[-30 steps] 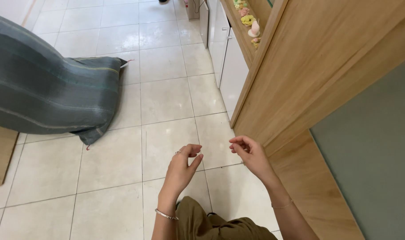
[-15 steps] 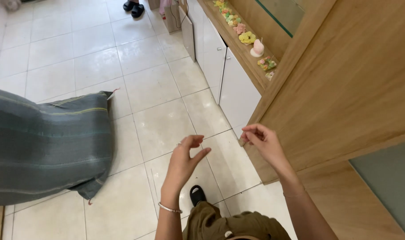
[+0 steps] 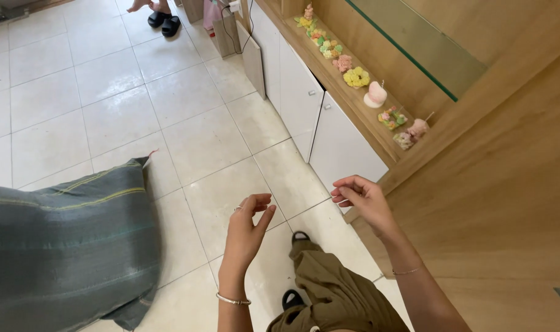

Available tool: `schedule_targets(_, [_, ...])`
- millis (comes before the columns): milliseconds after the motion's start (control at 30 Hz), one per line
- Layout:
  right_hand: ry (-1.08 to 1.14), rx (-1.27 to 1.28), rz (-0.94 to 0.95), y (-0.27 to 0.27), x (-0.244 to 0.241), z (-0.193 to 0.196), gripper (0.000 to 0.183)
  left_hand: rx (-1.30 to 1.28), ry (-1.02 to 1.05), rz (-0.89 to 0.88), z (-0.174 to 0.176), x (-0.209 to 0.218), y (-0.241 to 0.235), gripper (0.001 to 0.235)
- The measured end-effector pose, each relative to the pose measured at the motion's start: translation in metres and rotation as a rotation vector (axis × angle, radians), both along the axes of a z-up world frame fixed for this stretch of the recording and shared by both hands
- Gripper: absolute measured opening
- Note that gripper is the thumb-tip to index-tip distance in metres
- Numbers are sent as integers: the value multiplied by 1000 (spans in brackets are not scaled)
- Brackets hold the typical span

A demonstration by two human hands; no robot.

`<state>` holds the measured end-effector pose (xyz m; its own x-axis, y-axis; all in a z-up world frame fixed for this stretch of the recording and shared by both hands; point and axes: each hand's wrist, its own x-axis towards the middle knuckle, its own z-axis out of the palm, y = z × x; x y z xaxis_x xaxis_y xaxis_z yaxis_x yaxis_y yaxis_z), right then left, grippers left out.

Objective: Picking up various flower-shaped wax decorative items from a glass shelf and placing them on a wooden workbench.

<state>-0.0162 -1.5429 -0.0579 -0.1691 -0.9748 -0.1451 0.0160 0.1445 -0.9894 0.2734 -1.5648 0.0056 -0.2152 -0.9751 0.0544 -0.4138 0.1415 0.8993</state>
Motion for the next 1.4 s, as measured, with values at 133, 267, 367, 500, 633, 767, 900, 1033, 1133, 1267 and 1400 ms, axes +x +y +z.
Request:
schedule_targets(133, [-42,4,-14,-76,-5,-12,19,-5,13,-2,-5,-4,-65,26])
schedule_targets(267, [-89,7,-16,-165,-9,-15,19,-3,-21,34,-10,-12,-146,28])
schedule_targets(367, [-106,-18,-10,-240,-24,-12,18,12,-63,45,-2,-30,-216,30])
schedule_targets(500, [-125,-42,-7,-308,-51,-6,18,-70,-33,-10,9,-60,-297,30])
schedule_targets(633, [-200,-49,-41,-350,-77,4,18,-60,31,-81,15,-99,-356,30])
schedule_targets(767, [-457,17,-136,-371,-100,-2,18,-68,122,-217,18,-132,-405,30])
schedule_targets(900, [-617,30,-233,-387,-118,-10,23,-127,172,-342,17,-164,-456,30])
schedule_targets(1033, [-614,-28,-304,-411,-123,-8,25,-187,120,-446,23,-201,-516,33])
schedule_targets(1133, [-600,-79,-372,-433,-123,-7,25,-270,98,-549,22,-232,-565,38])
schedule_targets(1267, [-607,-119,-484,-471,-120,-8,25,-363,85,-646,25,-275,-631,51])
schedule_targets(1400, [-609,-139,-598,-508,-117,-2,25,-519,79,-792,24,-315,-691,55])
